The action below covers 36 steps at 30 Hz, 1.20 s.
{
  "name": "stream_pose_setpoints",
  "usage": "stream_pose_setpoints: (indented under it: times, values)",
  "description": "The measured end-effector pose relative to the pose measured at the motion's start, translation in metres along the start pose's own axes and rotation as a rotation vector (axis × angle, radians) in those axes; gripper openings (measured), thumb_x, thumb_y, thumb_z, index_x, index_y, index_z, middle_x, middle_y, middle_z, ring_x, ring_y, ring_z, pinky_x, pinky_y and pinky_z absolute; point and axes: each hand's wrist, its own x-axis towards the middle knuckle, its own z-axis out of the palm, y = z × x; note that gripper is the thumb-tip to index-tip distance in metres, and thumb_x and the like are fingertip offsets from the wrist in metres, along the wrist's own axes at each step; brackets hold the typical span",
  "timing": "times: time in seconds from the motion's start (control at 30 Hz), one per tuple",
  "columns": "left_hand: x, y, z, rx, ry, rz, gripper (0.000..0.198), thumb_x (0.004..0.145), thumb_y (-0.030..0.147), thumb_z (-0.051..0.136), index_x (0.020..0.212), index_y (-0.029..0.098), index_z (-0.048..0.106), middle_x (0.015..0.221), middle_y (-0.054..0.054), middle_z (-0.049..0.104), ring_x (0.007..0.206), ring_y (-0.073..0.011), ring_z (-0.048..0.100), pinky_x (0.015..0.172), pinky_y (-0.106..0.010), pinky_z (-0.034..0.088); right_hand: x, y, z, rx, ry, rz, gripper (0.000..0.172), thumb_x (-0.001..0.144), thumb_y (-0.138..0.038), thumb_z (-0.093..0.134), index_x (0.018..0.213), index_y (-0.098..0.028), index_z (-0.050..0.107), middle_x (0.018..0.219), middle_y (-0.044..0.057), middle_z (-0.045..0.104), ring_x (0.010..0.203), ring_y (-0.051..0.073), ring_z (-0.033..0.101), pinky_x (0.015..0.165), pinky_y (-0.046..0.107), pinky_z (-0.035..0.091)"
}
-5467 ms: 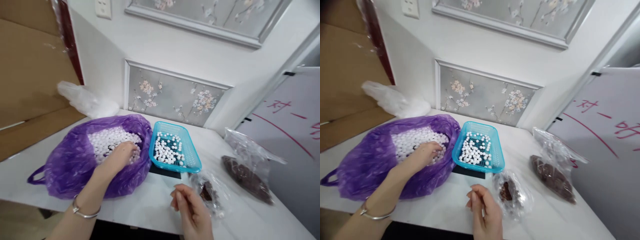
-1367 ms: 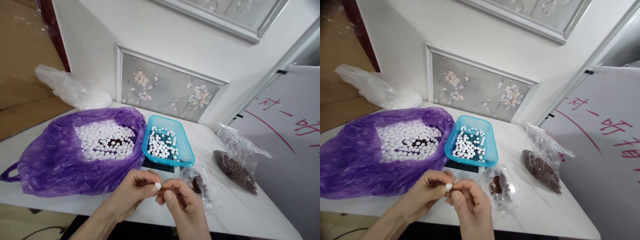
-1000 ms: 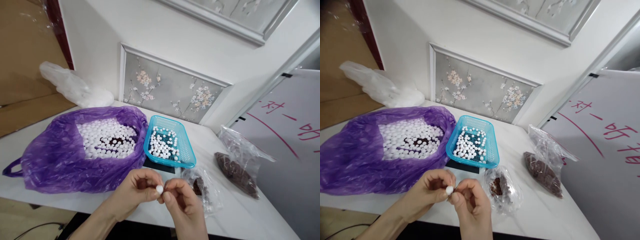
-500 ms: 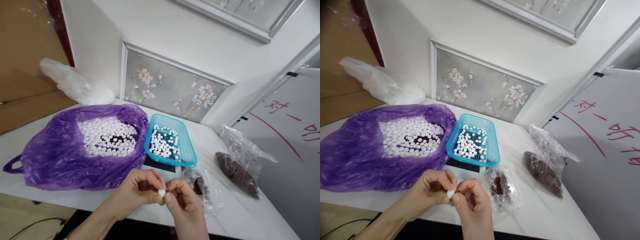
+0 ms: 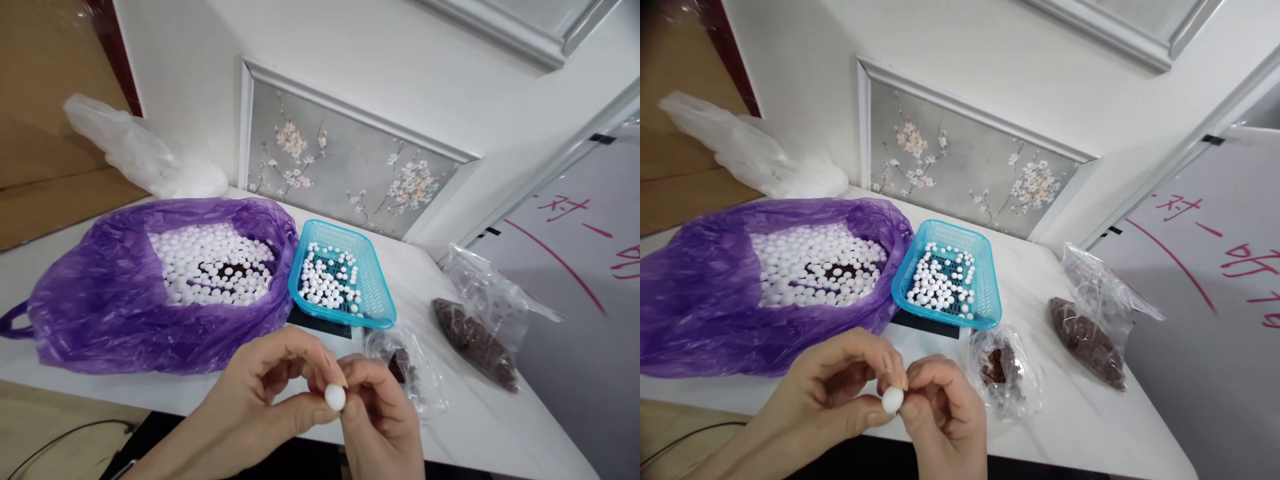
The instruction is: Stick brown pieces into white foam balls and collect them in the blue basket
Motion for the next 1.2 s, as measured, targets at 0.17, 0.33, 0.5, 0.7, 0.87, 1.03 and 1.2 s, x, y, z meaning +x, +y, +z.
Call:
stream_pose_setpoints:
  times: [0.17,0.33,0.5,0.7,0.87,1.03,1.2]
  values:
    - [-0.0019,-0.001,-0.0037,-0.032,0.0,0.028,0.022,0.077,0.005,0.07,0.086,0.025,0.071,0.088,0.002,0.07,0.08,-0.0121,0.061,0.072,-0.022,0.049,-0.0008,-0.0004,0.0031,-0.038,0.011,-0.03,0.003,0.081,-0.029,0.073,0.084,-0.029,0.073,0.078,-0.002,0.063,0.072,0.012,0.058,0.066,0.022,0.049]
    - [-0.002,0.0009,-0.0038,-0.021,-0.02,0.061,0.026,0.077,0.003,0.069,0.086,0.027,0.074,0.09,0.001,0.072,0.08,-0.0128,0.063,0.075,-0.024,0.05,-0.0009,-0.0011,0.0031,-0.076,0.02,-0.044,0.004,0.081,-0.029,0.073,0.085,-0.029,0.073,0.078,-0.002,0.062,0.072,0.013,0.057,0.065,0.022,0.047]
    - [-0.0028,0.002,-0.0037,-0.037,0.0,0.066,0.026,0.078,0.006,0.069,0.089,0.028,0.076,0.092,0.0,0.073,0.082,-0.0135,0.064,0.075,-0.024,0.052,0.0004,-0.0016,0.0027,-0.108,0.021,-0.072,0.002,0.082,-0.028,0.072,0.084,-0.029,0.072,0.078,-0.002,0.063,0.072,0.013,0.057,0.063,0.022,0.047]
    - [-0.0014,0.0022,-0.0041,-0.055,0.019,0.065,0.02,0.079,0.008,0.069,0.086,0.026,0.076,0.09,-0.001,0.073,0.083,-0.0143,0.065,0.076,-0.024,0.052,0.0014,-0.0009,0.0029,-0.136,0.022,-0.073,0.002,0.082,-0.029,0.071,0.084,-0.029,0.072,0.076,-0.002,0.063,0.07,0.013,0.057,0.063,0.022,0.047]
    - [-0.0023,0.0019,-0.0047,-0.011,0.015,0.067,0.025,0.078,0.005,0.069,0.087,0.027,0.075,0.09,0.0,0.071,0.08,-0.0131,0.063,0.074,-0.024,0.051,0.0002,0.0007,0.0016,-0.152,-0.007,-0.072,0.004,0.086,-0.028,0.067,0.087,-0.03,0.07,0.078,-0.003,0.062,0.072,0.013,0.056,0.065,0.022,0.045]
    - [-0.0011,0.0032,-0.0037,0.035,0.014,0.08,0.027,0.077,0.003,0.069,0.086,0.028,0.075,0.087,0.001,0.069,0.079,-0.0119,0.062,0.069,-0.021,0.049,0.0007,0.0003,0.0019,-0.187,-0.014,-0.08,0.005,0.088,-0.028,0.065,0.086,-0.028,0.07,0.077,-0.003,0.062,0.072,0.013,0.056,0.065,0.023,0.045]
    - [-0.0001,0.0031,-0.0031,0.073,0.045,0.069,0.021,0.076,0.006,0.071,0.083,0.026,0.075,0.082,0.0,0.066,0.074,-0.0117,0.058,0.067,-0.022,0.048,0.0015,-0.0007,0.0055,-0.148,-0.007,-0.074,0.007,0.087,-0.027,0.065,0.084,-0.026,0.07,0.074,-0.001,0.062,0.067,0.013,0.056,0.061,0.023,0.045]
